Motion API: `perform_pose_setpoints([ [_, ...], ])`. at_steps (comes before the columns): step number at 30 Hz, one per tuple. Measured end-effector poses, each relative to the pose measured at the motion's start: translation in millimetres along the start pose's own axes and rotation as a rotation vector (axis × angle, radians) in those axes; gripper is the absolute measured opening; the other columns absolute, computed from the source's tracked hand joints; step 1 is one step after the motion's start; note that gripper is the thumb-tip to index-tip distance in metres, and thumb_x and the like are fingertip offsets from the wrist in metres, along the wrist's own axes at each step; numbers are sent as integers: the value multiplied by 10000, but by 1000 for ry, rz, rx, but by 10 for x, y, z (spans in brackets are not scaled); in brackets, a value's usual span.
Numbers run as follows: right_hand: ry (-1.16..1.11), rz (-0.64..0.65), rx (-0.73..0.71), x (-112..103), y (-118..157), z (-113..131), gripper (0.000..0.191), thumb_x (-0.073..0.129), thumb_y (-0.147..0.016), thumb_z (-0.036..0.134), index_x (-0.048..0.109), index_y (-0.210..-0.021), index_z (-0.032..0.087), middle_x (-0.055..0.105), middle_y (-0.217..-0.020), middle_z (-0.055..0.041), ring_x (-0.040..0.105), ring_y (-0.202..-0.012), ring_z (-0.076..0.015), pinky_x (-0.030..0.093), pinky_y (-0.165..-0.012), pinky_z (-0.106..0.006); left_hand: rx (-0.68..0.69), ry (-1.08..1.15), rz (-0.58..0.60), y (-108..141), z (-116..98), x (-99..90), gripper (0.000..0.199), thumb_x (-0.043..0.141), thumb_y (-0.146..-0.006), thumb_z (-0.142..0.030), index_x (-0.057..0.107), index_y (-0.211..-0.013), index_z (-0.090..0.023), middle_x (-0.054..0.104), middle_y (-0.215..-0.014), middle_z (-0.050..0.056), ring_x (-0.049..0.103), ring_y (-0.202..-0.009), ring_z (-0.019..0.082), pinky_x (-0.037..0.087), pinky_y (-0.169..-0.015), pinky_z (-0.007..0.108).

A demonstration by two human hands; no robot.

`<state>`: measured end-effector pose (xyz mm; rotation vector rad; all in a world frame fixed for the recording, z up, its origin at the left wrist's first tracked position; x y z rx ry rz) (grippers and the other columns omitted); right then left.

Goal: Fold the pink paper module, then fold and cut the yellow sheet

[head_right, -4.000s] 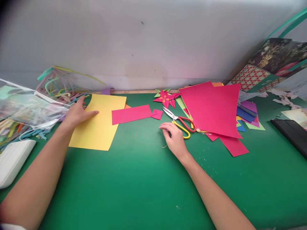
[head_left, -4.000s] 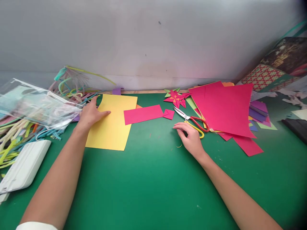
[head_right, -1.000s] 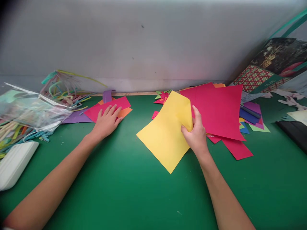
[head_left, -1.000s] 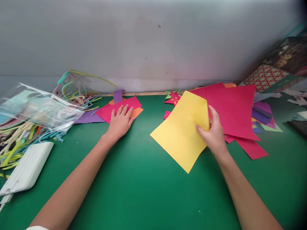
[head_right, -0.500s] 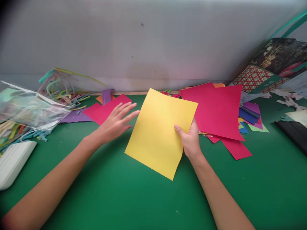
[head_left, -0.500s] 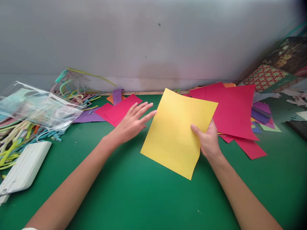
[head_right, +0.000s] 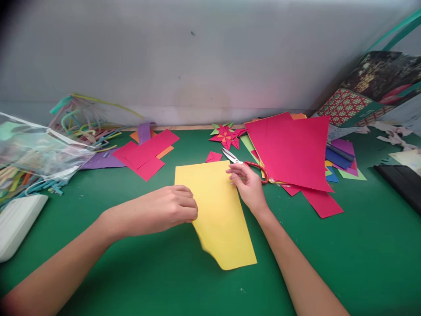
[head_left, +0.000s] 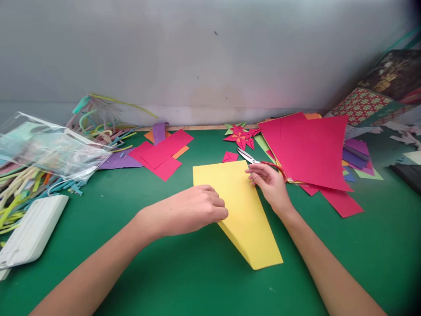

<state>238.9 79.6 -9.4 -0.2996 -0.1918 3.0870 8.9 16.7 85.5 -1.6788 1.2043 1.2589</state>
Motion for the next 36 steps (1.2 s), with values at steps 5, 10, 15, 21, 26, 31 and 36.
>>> perform_pose_setpoints([
  [5, 350, 152, -194, 213, 140, 250, 251, 557, -1044, 333, 727, -1210, 255, 747, -1261, -85, 703, -1134, -272, 593, -944, -438, -87, 20, 74, 47, 42, 112, 207, 535, -948, -38, 527, -851, -220, 641, -732, -1, 532, -618, 169, 361, -602, 328],
  [10, 531, 442, -385, 479, 311, 400, 278, 501, -1067, 263, 730, -1223, 278, 773, -1211, -64, 668, -1203, -299, 543, -1038, -495, -108, 157, 91, 106, 59, 72, 216, 540, -932, -49, 488, -813, -222, 621, -727, -27, 492, -592, 144, 289, -558, 322],
  [15, 404, 424, -244, 425, 276, 338, 307, 480, -1087, 378, 750, -1201, 286, 782, -1206, -53, 703, -1170, -276, 570, -1007, -444, -194, 315, 9, 121, 253, -33, 170, 505, -1006, -125, 577, -887, -223, 667, -842, -12, 590, -746, 143, 363, -647, 279],
  [21, -22, 300, -63, 186, 149, 251, 510, 306, -1116, 516, 726, -1252, 260, 796, -1163, -82, 745, -1111, -267, 595, -974, -445, -293, 476, -164, 186, 623, -104, 183, 539, -1042, -307, 662, -964, -197, 702, -907, 28, 630, -807, 154, 433, -686, 257],
  [26, 293, 432, -263, 329, 202, 271, 420, 378, -1113, 443, 713, -1309, 281, 715, -1383, -70, 579, -1395, -299, 485, -1159, -535, -42, 731, -39, 134, 412, -109, 241, 532, -1054, -249, 771, -1075, -223, 769, -1097, 101, 708, -1035, 201, 536, -906, 293],
  [31, 804, 529, -561, 588, 357, 242, 424, 566, -1051, 348, 613, -1469, 294, 536, -1599, -89, 442, -1510, -347, 427, -1208, -601, -17, 823, 161, 185, 294, -106, 219, 628, -1013, -316, 778, -1166, -271, 800, -1090, 79, 745, -1013, 217, 559, -918, 295],
  [36, 901, 535, -607, 647, 392, 221, 487, 581, -1046, 361, 545, -1526, 287, 508, -1619, -111, 464, -1495, -350, 428, -1205, -599, -586, 294, -130, 410, 950, -74, 444, 495, -1051, -520, 634, -1391, -271, 698, -1368, 85, 669, -1210, 269, 522, -981, 344],
])
Point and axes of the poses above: each hand's wrist, its own y-axis away from the middle knuckle, its own x-axis out of the palm, z = x × y, the point moved 6 cm from there along -y, towards the middle knuckle
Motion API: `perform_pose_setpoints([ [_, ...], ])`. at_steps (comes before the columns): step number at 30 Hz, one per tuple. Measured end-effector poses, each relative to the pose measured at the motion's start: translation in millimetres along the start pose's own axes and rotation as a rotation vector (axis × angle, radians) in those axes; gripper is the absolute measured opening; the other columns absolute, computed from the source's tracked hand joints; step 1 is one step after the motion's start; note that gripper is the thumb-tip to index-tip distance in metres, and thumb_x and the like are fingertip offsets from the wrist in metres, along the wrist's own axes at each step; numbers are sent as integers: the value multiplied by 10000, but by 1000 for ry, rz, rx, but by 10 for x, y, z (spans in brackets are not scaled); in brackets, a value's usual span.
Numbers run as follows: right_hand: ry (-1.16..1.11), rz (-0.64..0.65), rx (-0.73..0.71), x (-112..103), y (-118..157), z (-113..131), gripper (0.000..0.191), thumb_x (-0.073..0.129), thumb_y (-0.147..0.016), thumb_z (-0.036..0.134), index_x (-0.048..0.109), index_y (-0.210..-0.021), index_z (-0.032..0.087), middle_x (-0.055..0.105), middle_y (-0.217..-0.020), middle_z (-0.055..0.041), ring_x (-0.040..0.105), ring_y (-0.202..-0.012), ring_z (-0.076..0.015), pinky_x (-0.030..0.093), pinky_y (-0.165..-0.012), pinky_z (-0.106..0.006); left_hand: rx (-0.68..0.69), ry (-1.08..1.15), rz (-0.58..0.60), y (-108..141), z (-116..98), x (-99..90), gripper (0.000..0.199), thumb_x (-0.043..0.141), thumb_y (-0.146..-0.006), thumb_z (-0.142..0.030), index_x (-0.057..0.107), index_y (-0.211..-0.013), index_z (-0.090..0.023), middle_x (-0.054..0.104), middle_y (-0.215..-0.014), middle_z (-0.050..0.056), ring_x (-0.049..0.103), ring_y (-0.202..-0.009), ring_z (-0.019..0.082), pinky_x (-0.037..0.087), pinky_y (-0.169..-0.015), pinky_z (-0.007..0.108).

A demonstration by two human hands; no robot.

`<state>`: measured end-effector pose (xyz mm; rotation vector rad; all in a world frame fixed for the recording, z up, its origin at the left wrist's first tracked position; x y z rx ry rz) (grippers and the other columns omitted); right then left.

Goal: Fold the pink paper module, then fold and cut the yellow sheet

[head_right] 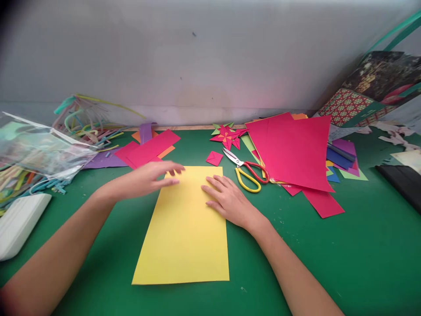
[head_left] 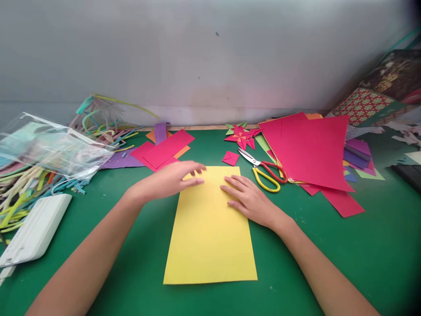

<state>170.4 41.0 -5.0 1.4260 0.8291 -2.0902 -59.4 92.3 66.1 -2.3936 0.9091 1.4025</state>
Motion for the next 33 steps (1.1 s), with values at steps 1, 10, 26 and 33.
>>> perform_pose_setpoints([
  [1, 13, 11, -8, 13, -1, 6, 502, 574, -1050, 368, 521, -1542, 288, 490, -1633, -109, 451, -1506, -352, 416, -1211, -606, -89, -175, -132, -27, 128, -34, 501, 530, -1027, -543, 598, -1427, -249, 658, -1415, 114, 633, -1259, 316, 504, -1008, 394],
  [10, 213, -27, 72, -62, -42, 155, 365, 479, -1052, 136, 633, -1369, 231, 630, -1470, -139, 570, -1343, -357, 422, -1140, -594, -395, -469, -189, -153, 603, 183, 479, 650, -897, -642, 642, -1025, -181, 667, -1119, 159, 642, -1068, 369, 507, -799, 428],
  [26, 121, 83, -50, 57, -24, 506, 528, 497, -995, 37, 523, -1503, 179, 495, -1608, -177, 497, -1428, -341, 463, -1148, -521, -430, -513, -51, -78, 432, 190, 600, 531, -929, -710, 662, -1063, -140, 686, -1169, 216, 664, -1095, 415, 510, -795, 430],
  [33, 36, 110, -98, 63, -9, 480, 521, 485, -1038, 68, 511, -1535, 220, 476, -1638, -134, 422, -1519, -320, 418, -1216, -531, -246, 45, 25, -73, 445, 93, 701, 538, -944, -685, 475, -1495, -256, 711, -1153, 87, 679, -1021, 282, 507, -822, 342],
])
Point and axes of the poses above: each hand's wrist, its own y-axis away from the middle knuckle, its own x-axis out of the palm, z = x × y, the point moved 6 cm from there along -y, towards the middle knuckle
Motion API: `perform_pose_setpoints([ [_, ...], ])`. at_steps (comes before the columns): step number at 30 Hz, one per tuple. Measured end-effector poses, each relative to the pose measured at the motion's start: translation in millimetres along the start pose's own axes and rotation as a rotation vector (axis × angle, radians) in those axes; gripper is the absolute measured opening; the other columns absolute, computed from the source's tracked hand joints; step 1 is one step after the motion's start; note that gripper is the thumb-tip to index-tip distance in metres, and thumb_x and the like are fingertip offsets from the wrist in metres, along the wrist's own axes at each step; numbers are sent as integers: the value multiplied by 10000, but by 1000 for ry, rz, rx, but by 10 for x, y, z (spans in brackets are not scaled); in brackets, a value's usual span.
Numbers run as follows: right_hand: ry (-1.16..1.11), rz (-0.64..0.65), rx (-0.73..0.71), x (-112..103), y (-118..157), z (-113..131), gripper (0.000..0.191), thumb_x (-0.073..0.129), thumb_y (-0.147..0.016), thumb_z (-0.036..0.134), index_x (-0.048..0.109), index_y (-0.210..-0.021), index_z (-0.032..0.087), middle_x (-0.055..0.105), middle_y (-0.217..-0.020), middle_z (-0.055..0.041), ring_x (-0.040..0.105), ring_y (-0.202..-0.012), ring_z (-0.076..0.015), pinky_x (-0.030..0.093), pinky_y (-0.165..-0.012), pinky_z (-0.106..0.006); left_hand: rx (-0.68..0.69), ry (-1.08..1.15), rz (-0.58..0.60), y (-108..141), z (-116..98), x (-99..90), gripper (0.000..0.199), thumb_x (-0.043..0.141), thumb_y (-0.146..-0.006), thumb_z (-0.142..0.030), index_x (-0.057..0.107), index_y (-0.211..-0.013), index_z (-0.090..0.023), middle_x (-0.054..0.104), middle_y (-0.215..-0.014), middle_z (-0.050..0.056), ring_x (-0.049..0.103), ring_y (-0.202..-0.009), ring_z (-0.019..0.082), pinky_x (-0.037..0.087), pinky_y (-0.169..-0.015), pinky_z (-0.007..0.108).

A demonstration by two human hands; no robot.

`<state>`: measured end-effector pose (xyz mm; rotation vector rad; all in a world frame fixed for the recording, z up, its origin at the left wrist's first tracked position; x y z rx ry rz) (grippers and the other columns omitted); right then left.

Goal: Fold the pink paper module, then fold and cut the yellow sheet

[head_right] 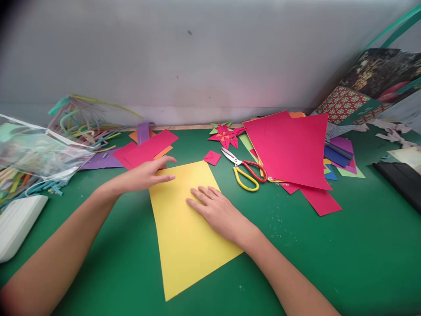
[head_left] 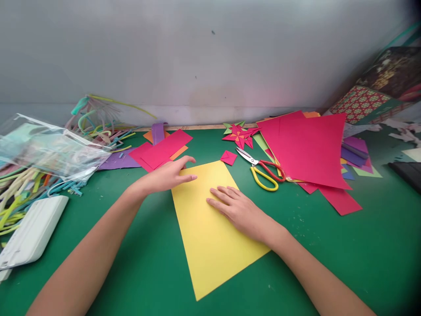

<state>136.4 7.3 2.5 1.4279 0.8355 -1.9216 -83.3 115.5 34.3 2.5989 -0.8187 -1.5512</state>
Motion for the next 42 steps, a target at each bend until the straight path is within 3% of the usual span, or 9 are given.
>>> perform_pose_setpoints([
  [4, -22, 8, -18, -55, -10, 25, 427, 526, -1060, 143, 572, -1469, 256, 527, -1601, -104, 453, -1493, -306, 438, -1198, -511, 165, 144, 162, 138, -28, -143, 488, 408, -1050, -422, 512, -1510, -293, 693, -1288, 66, 656, -1123, 224, 519, -894, 292],
  [10, 91, -97, 133, -44, -25, -26, 479, 523, -974, -1, 604, -1410, 180, 463, -1633, -185, 535, -1401, -348, 517, -1079, -508, 387, 30, 237, 208, -95, -167, 460, 424, -878, -77, 733, -1182, -232, 710, -1280, 76, 647, -1190, 221, 528, -973, 299],
  [14, 92, -122, 216, 8, 5, -141, 466, 508, -974, 0, 620, -1390, 177, 587, -1525, -168, 588, -1317, -348, 550, -1008, -506, 437, -57, 192, 186, -128, -135, 385, 506, -916, -124, 738, -1190, -265, 455, -1625, 64, 467, -1467, 271, 483, -1119, 364],
  [18, -61, -134, 149, 19, 20, -167, 514, 476, -990, -5, 598, -1436, 221, 594, -1536, -102, 542, -1394, -301, 477, -1147, -506, 506, -37, 118, 196, -253, -154, 196, 621, -996, -346, 785, -1063, -260, 281, -1733, 30, 243, -1594, 337, 330, -1255, 479],
  [21, -186, -138, 63, 26, 20, -147, 536, 463, -1002, -1, 597, -1448, 264, 555, -1582, -66, 490, -1466, -276, 409, -1218, -534, 571, 52, 173, 226, -443, -93, 246, 630, -1002, -404, 766, -919, -216, 506, -1579, 82, 434, -1465, 315, 409, -1176, 420],
  [24, -230, -191, 48, -13, 33, -194, 440, 478, -1029, 39, 673, -1347, 272, 592, -1543, -68, 536, -1424, -272, 459, -1170, -526, 528, 78, 313, 231, -549, 46, 273, 592, -1017, -409, 689, -896, -184, 696, -1169, 89, 630, -1065, 223, 491, -904, 303],
  [28, -94, -204, 78, -97, 71, -320, 356, 493, -1015, 26, 740, -1181, 222, 730, -1343, -85, 669, -1186, -293, 545, -1007, -507, 372, -3, 449, 203, -432, 178, 364, 581, -1000, -437, 455, -758, -197, 451, -702, -31, 411, -630, 124, 315, -574, 271],
  [35, -50, -145, 69, -140, 74, -344, 319, 533, -1056, 167, 686, -1328, 230, 691, -1425, -98, 642, -1298, -308, 535, -1066, -528, 339, 28, 515, 205, -356, 222, 374, 562, -987, -428, 359, -761, -210, 364, -715, -33, 342, -627, 123, 257, -540, 279],
  [42, -360, -96, 67, -74, 35, -311, 432, 463, -1071, 161, 605, -1458, 290, 583, -1558, -68, 520, -1467, -250, 464, -1207, -485, 350, 89, 348, 104, -557, 417, 401, 391, -1061, -494, 441, -785, -206, 484, -738, -11, 427, -653, 140, 308, -566, 269],
])
Point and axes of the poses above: each hand's wrist, its own y-axis away from the middle knuckle, its own x-axis out of the palm, z = x × y, the point moved 6 cm from there along -y, towards the middle knuckle
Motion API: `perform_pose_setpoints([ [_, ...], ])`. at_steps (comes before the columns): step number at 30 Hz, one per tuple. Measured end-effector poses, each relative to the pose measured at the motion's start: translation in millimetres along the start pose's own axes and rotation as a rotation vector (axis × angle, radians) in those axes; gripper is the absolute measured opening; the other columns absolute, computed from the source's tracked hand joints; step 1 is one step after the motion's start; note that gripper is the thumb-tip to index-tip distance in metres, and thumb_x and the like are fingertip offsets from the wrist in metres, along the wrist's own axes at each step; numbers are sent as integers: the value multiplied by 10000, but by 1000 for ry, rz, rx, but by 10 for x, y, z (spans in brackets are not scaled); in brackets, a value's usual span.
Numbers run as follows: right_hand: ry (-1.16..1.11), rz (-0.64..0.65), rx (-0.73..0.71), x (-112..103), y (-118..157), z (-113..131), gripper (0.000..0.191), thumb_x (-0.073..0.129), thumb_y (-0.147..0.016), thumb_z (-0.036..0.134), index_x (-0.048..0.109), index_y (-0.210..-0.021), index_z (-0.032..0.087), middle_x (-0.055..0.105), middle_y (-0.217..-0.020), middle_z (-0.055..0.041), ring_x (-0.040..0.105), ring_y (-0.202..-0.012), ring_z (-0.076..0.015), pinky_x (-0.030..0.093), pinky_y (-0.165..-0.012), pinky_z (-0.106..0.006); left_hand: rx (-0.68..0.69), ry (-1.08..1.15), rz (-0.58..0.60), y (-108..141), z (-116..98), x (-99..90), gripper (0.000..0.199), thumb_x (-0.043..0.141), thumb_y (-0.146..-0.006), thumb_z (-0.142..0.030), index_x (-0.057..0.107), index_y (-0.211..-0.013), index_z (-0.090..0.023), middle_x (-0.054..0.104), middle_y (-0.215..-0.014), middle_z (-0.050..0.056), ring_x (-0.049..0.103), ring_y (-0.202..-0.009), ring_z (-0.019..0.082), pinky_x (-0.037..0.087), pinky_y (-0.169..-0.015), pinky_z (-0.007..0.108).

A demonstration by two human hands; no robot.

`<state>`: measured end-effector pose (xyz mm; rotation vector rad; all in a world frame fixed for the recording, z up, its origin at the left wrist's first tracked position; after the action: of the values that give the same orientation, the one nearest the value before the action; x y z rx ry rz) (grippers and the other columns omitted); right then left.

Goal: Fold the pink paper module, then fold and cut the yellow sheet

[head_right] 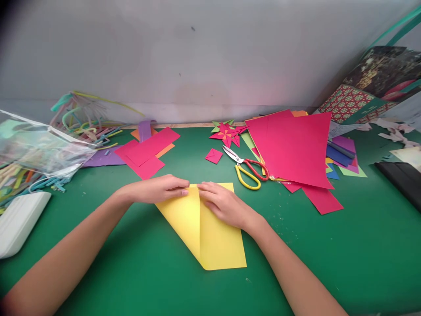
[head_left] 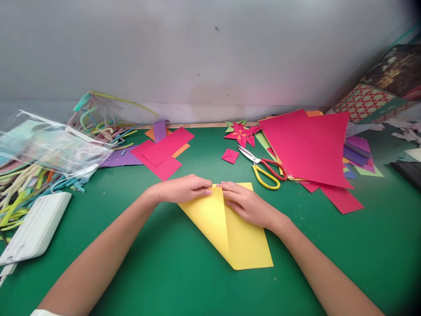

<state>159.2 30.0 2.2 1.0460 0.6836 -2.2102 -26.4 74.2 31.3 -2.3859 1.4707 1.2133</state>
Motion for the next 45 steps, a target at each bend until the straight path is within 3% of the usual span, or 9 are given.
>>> perform_pose_setpoints([
  [5, -132, -117, 91, -117, 18, -176, 452, 512, -1056, 212, 569, -1495, 300, 528, -1598, -84, 519, -1465, -269, 460, -1201, -503, -39, -137, -122, -109, 16, 88, 322, 472, -1040, -419, 608, -832, -214, 642, -753, 9, 558, -683, 165, 296, -587, 285],
  [9, -1, -50, 26, -43, 18, -112, 451, 512, -1062, 208, 590, -1490, 329, 457, -1653, -64, 415, -1533, -279, 418, -1228, -520, -57, -255, -218, -153, 27, 91, 331, 488, -1044, -395, 652, -822, -212, 711, -810, 28, 618, -725, 181, 316, -610, 287],
  [12, 98, 5, 4, 34, 15, -54, 486, 542, -1064, 249, 533, -1543, 324, 422, -1678, -67, 339, -1572, -295, 407, -1235, -547, -60, -321, -266, -157, 19, 73, 281, 488, -1055, -384, 680, -942, -214, 732, -922, 47, 658, -801, 198, 376, -641, 285],
  [16, 156, 13, -1, 57, 8, -27, 444, 555, -1066, 300, 570, -1510, 285, 434, -1671, -88, 354, -1566, -312, 436, -1220, -544, -29, -461, -527, 2, -45, -35, 261, 468, -1073, -319, 654, -1218, -208, 705, -1180, 106, 668, -1033, 260, 492, -827, 360],
  [18, 169, 11, 5, 55, 4, -29, 425, 557, -1066, 308, 589, -1489, 286, 442, -1666, -87, 378, -1554, -315, 447, -1215, -540, 37, -480, -692, 170, -82, -40, 268, 451, -1082, -295, 635, -1258, -212, 684, -1279, 118, 642, -1141, 274, 499, -950, 415],
  [20, 173, 12, 16, 55, -1, -34, 413, 551, -1069, 311, 599, -1477, 284, 446, -1664, -85, 391, -1547, -316, 450, -1213, -538, 128, -510, -765, 337, -104, 53, 247, 480, -1067, -254, 636, -1254, -214, 699, -1266, 118, 635, -1161, 279, 486, -1018, 455],
  [23, 167, 8, 33, 53, -8, -36, 389, 529, -1079, 313, 624, -1453, 267, 460, -1654, -91, 402, -1540, -311, 451, -1215, -531, 273, -581, -709, 511, -124, 327, 320, 565, -1027, -247, 598, -1343, -204, 704, -1314, 127, 631, -1214, 301, 439, -1120, 518],
  [28, 186, -24, 20, 37, -19, -11, 384, 520, -1082, 295, 638, -1446, 270, 513, -1617, -92, 444, -1516, -301, 461, -1205, -535, 238, -522, -597, 593, -33, 632, 476, 536, -1052, -310, 471, -1507, -188, 697, -1360, 142, 637, -1264, 288, 419, -1169, 519],
  [45, 293, -43, -22, 20, -12, -74, 364, 538, -1073, 268, 679, -1406, 296, 575, -1569, -71, 515, -1467, -298, 396, -1233, -599, 204, -607, -520, 634, 4, 755, 537, 530, -1047, -478, 557, -1485, -168, 587, -1536, 149, 514, -1453, 348, 277, -1278, 595],
])
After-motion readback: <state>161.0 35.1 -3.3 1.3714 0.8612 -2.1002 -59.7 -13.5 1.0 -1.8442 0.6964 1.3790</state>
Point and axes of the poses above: each hand's wrist, its own y-axis away from the middle knuckle, its own x-axis out of the palm, z = x × y, the point moved 6 cm from there along -y, towards the middle knuckle
